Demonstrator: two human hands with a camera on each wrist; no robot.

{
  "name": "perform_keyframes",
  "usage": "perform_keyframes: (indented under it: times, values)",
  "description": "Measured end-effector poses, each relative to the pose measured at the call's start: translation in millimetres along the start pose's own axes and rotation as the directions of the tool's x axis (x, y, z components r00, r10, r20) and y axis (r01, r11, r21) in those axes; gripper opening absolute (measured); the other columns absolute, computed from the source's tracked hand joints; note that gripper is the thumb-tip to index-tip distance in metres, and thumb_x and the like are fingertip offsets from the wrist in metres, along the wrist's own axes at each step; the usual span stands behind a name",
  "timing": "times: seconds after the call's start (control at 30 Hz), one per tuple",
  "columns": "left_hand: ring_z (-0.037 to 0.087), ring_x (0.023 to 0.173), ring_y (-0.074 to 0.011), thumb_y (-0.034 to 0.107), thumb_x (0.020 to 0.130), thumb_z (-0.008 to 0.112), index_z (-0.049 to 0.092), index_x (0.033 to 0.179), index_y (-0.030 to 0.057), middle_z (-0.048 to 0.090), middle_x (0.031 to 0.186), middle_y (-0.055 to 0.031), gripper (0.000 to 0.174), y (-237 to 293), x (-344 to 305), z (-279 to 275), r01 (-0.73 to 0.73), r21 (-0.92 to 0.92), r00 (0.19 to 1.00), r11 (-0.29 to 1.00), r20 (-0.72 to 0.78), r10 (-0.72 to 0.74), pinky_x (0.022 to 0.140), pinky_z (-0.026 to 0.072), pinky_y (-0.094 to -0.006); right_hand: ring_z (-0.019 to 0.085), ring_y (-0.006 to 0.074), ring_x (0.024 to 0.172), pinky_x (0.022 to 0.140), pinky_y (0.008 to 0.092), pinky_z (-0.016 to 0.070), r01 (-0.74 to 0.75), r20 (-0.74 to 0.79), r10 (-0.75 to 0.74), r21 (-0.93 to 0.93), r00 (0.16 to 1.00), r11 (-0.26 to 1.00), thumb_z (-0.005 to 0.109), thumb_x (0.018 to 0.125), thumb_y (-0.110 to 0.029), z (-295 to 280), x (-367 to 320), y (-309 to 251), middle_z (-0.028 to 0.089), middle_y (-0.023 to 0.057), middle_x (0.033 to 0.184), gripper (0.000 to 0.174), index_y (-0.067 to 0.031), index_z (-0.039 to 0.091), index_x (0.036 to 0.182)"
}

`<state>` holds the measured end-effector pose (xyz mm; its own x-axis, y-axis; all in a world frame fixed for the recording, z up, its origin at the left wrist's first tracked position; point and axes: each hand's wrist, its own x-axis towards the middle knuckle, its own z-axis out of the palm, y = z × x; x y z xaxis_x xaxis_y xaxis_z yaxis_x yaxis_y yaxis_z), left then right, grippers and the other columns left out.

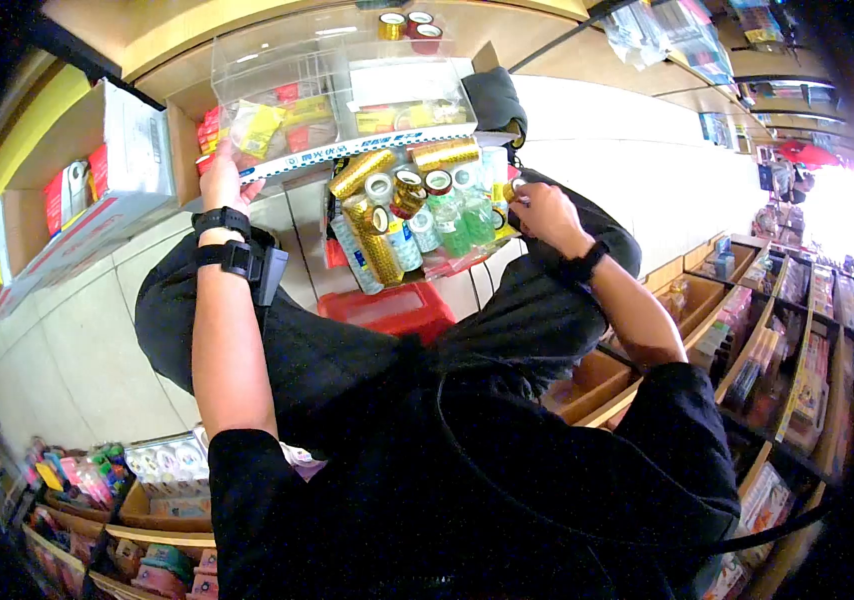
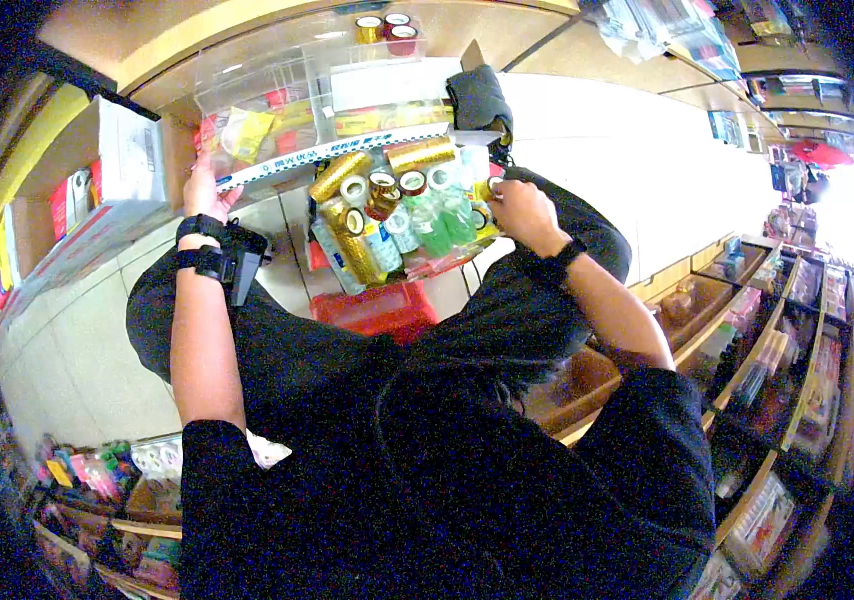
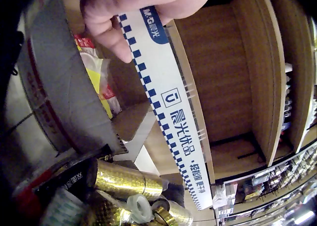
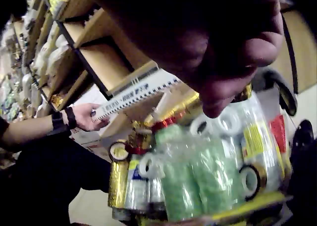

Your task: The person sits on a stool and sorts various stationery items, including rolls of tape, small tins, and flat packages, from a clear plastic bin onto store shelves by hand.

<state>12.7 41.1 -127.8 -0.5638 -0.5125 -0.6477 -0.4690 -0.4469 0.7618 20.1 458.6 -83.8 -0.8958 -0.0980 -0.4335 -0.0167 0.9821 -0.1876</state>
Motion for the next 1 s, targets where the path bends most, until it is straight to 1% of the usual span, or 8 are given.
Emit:
perform_keyframes:
  times: [0.17,0.37,0.5,0.57,0.67,0.73,0.83,1.0]
  values:
    - [0.058,0.062,-0.0163,0.044,0.084,0.052,0.055,0.097,-0.0007,0.059,0.081,-0.0087,0.046,7,-8,2,0.003,0.016,1.000,1.000,0.014,-0.003,0.042,0.0491,-0.0252,0.062,0.0340,0.065,0.060,0.0425,0.0503,0.250,-0.298,-0.258,-0.067,0.919,0.966,0.056,0.080,-0.026,-71,27,-46,0.063,0.0175,0.072,0.023,-0.0099,0.064,0.094]
    - [0.057,0.060,-0.0159,0.047,0.081,0.055,0.056,0.092,0.0004,0.057,0.078,-0.0070,0.048,-7,11,-3,-0.030,0.001,1.000,1.000,0.003,0.030,0.042,0.0494,-0.0251,0.061,0.0270,0.054,0.055,0.0374,0.0503,0.434,-0.278,-0.438,-0.078,0.855,0.897,0.056,0.081,-0.026,-113,108,-118,0.061,0.0118,0.060,0.026,-0.0031,0.063,0.090]
    - [0.057,0.061,-0.0157,0.047,0.079,0.057,0.057,0.091,0.0010,0.057,0.079,-0.0068,0.048,-4,8,-2,0.016,0.042,0.999,0.999,-0.028,-0.015,0.041,0.0488,-0.0252,0.058,0.0150,0.047,0.050,0.0301,0.0491,0.440,-0.030,-0.439,0.039,0.898,0.897,0.056,0.080,-0.020,-127,157,-159,0.060,0.0077,0.056,0.021,-0.0009,0.063,0.084]
    - [0.057,0.060,-0.0158,0.045,0.080,0.056,0.057,0.092,0.0013,0.057,0.080,-0.0065,0.046,-6,14,-3,0.014,0.029,0.999,0.999,-0.040,-0.013,0.040,0.0483,-0.0253,0.055,0.0138,0.043,0.043,0.0275,0.0463,0.502,-0.025,-0.506,-0.094,0.862,0.860,0.054,0.081,-0.017,-116,202,-160,0.057,0.0061,0.053,0.021,-0.0011,0.063,0.089]
    - [0.058,0.063,-0.0154,0.042,0.082,0.054,0.058,0.096,0.0039,0.059,0.087,-0.0070,0.041,-1,3,-1,0.007,0.007,1.000,1.000,0.008,-0.007,0.042,0.0488,-0.0255,0.051,0.0124,0.039,0.038,0.0271,0.0423,0.501,0.139,-0.486,-0.106,0.863,0.859,0.056,0.078,-0.017,-107,233,-170,0.056,0.0049,0.051,0.018,-0.0014,0.063,0.085]
    - [0.059,0.064,-0.0153,0.042,0.083,0.054,0.058,0.097,0.0043,0.059,0.088,-0.0071,0.040,0,1,-1,0.022,-0.009,1.000,1.000,-0.007,-0.022,0.042,0.0490,-0.0256,0.047,0.0106,0.036,0.034,0.0262,0.0370,0.449,0.304,-0.379,-0.205,0.874,0.870,0.057,0.076,-0.018,-110,235,-182,0.055,0.0042,0.050,0.016,-0.0026,0.062,0.080]
    - [0.058,0.065,-0.0149,0.041,0.084,0.053,0.059,0.093,0.0051,0.058,0.084,-0.0056,0.037,0,2,-1,0.042,-0.019,0.999,0.999,-0.011,-0.042,0.043,0.0494,-0.0257,0.044,0.0092,0.035,0.032,0.0251,0.0328,0.435,0.368,-0.360,-0.145,0.857,0.889,0.058,0.074,-0.019,-106,250,-183,0.053,0.0037,0.049,0.015,-0.0045,0.061,0.076]
    - [0.055,0.059,-0.0135,0.041,0.083,0.054,0.056,0.079,0.0058,0.049,0.069,-0.0016,0.035,-3,7,-2,0.008,-0.037,1.000,0.999,-0.004,-0.009,0.042,0.0493,-0.0266,0.045,0.0127,0.035,0.032,0.0280,0.0337,0.390,0.425,-0.259,-0.258,0.867,0.884,0.058,0.070,-0.023,-97,268,-194,0.052,0.0037,0.047,0.023,-0.0024,0.058,0.060]
